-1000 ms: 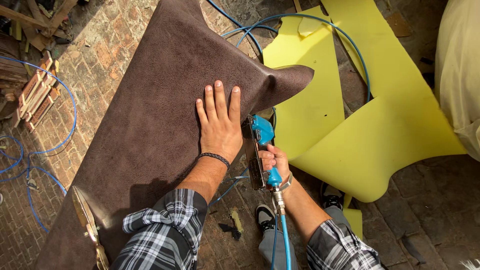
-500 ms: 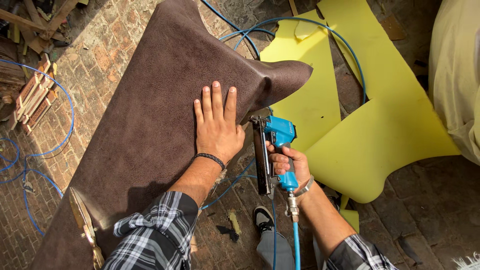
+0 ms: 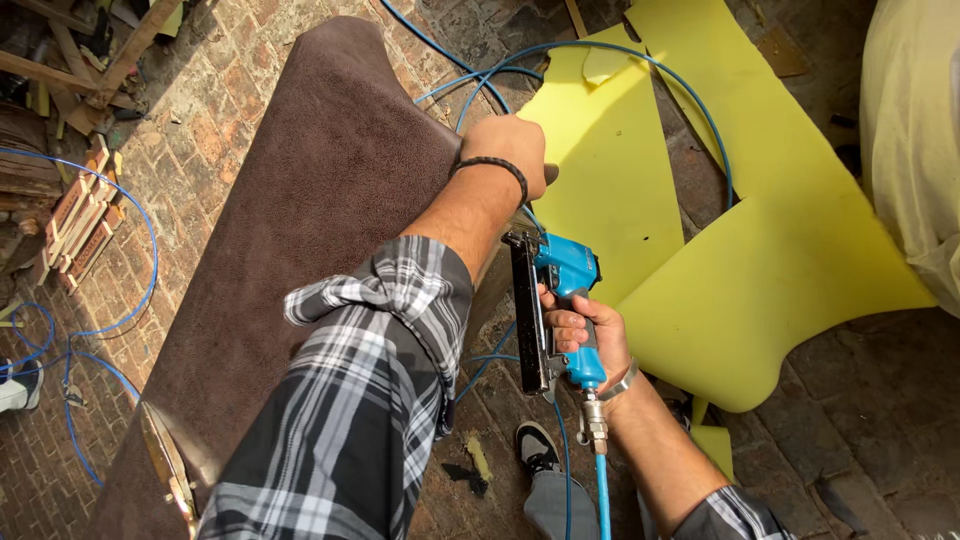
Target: The person stretches and secures brown fabric over a bench seat using a pneumatic staple gun, then trims excess fabric with scissors. The person staples along the edges and corners, cuts the overhang, and continues stapling to finish the upholstery.
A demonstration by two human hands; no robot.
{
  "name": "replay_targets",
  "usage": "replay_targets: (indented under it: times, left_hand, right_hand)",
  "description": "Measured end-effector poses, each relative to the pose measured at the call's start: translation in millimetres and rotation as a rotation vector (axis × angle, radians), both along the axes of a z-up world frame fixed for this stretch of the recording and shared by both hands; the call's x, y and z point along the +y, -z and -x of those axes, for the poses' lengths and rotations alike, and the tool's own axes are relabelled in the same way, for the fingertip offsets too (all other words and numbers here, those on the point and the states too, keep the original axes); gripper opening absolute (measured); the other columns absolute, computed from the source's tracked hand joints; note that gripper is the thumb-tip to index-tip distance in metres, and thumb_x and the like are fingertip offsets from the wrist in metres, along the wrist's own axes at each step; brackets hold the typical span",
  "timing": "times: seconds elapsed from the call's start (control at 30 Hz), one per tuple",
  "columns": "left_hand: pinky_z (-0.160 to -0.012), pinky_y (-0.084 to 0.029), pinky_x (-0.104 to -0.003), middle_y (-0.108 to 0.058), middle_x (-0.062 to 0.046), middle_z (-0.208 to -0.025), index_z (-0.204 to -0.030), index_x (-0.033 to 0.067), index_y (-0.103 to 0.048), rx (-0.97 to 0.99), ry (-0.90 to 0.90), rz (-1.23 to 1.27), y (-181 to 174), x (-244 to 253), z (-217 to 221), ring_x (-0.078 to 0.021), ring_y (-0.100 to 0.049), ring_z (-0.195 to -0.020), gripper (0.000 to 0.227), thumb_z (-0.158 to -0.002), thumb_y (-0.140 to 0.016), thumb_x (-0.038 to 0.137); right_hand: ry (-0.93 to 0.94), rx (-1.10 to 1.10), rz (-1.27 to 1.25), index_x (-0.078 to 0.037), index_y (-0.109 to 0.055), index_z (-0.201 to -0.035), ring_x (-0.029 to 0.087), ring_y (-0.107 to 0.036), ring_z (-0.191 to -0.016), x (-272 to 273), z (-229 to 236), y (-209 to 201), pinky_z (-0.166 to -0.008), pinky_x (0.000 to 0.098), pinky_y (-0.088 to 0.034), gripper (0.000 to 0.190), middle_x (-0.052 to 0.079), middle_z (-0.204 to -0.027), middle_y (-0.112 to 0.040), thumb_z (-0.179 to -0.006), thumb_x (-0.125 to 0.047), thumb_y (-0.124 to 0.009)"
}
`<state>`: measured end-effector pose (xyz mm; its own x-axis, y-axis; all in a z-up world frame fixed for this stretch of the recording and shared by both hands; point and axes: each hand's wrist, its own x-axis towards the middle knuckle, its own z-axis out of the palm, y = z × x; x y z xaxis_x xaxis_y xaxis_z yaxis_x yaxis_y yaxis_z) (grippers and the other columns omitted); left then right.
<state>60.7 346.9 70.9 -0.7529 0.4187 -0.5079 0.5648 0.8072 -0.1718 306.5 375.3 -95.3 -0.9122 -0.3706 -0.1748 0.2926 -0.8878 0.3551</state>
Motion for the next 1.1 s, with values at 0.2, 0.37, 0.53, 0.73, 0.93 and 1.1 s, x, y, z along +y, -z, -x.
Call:
replay_targets:
  times: [0.2,0.37,0.53,0.73,0.93,1.1]
  left_hand:
    - [-0.074,-0.057,-0.046,-0.073,-0.014,-0.090,-0.088,0.0134,-0.076,0.206,-0.182,-0.288,29.6,-2.8,28.3,-0.0334,-0.072,-0.087,0.040,-0.077,-0.082,0.051]
    - [-0.060,-0.049,-0.047,-0.067,-0.011,-0.069,-0.068,0.0108,-0.058,0.345,-0.363,-0.801,40.8,-15.9,17.4,-0.0351,-0.066,-0.070,0.011,-0.072,-0.063,0.001]
    - [-0.055,-0.042,-0.046,-0.057,-0.008,-0.064,-0.068,0.0091,-0.049,0.374,-0.357,-0.961,37.8,-22.6,7.9,-0.0320,-0.057,-0.063,0.017,-0.065,-0.058,-0.006]
    - [-0.056,-0.040,-0.042,-0.050,-0.003,-0.064,-0.069,0.0103,-0.044,0.446,-0.290,-1.115,53.3,-27.2,8.5,-0.0258,-0.055,-0.066,0.023,-0.064,-0.055,-0.009]
    - [-0.057,-0.044,-0.039,-0.051,-0.001,-0.065,-0.072,0.0120,-0.045,0.516,-0.210,-1.233,63.3,-29.0,13.9,-0.0235,-0.055,-0.065,0.026,-0.068,-0.058,-0.010]
    - [-0.058,-0.046,-0.037,-0.052,-0.001,-0.067,-0.074,0.0109,-0.044,0.561,-0.188,-1.281,59.1,-31.1,16.5,-0.0216,-0.056,-0.065,0.025,-0.070,-0.057,-0.011]
  right_hand:
    - [-0.040,-0.014,0.097,0.008,-0.052,-0.125,0.007,-0.056,-0.059,-4.6,19.7,29.4,-0.058,0.0247,-0.057,0.039,-0.002,-0.073,-0.054,-0.097,-0.017,-0.062]
    - [-0.059,0.076,0.181,0.008,-0.052,-0.132,0.007,-0.056,-0.059,-19.2,43.7,45.6,-0.058,0.0237,-0.056,0.045,-0.001,-0.074,-0.056,-0.097,-0.019,-0.063]
    - [-0.115,0.129,0.398,-0.001,-0.056,-0.133,0.007,-0.056,-0.059,-33.4,54.4,62.0,-0.060,0.0235,-0.053,0.039,-0.004,-0.073,-0.057,-0.099,-0.019,-0.062]
    - [0.003,0.148,0.240,0.004,-0.056,-0.132,0.006,-0.054,-0.056,-35.3,51.0,68.0,-0.057,0.0239,-0.053,0.045,-0.004,-0.072,-0.053,-0.096,-0.022,-0.065]
    - [-0.014,0.188,0.293,0.004,-0.057,-0.127,0.004,-0.053,-0.059,-28.5,58.1,69.5,-0.060,0.0230,-0.053,0.038,-0.008,-0.073,-0.053,-0.100,-0.023,-0.064]
    - [-0.055,0.198,0.399,0.001,-0.058,-0.125,0.004,-0.052,-0.057,-31.0,69.0,80.1,-0.059,0.0222,-0.052,0.034,-0.007,-0.072,-0.053,-0.099,-0.021,-0.063]
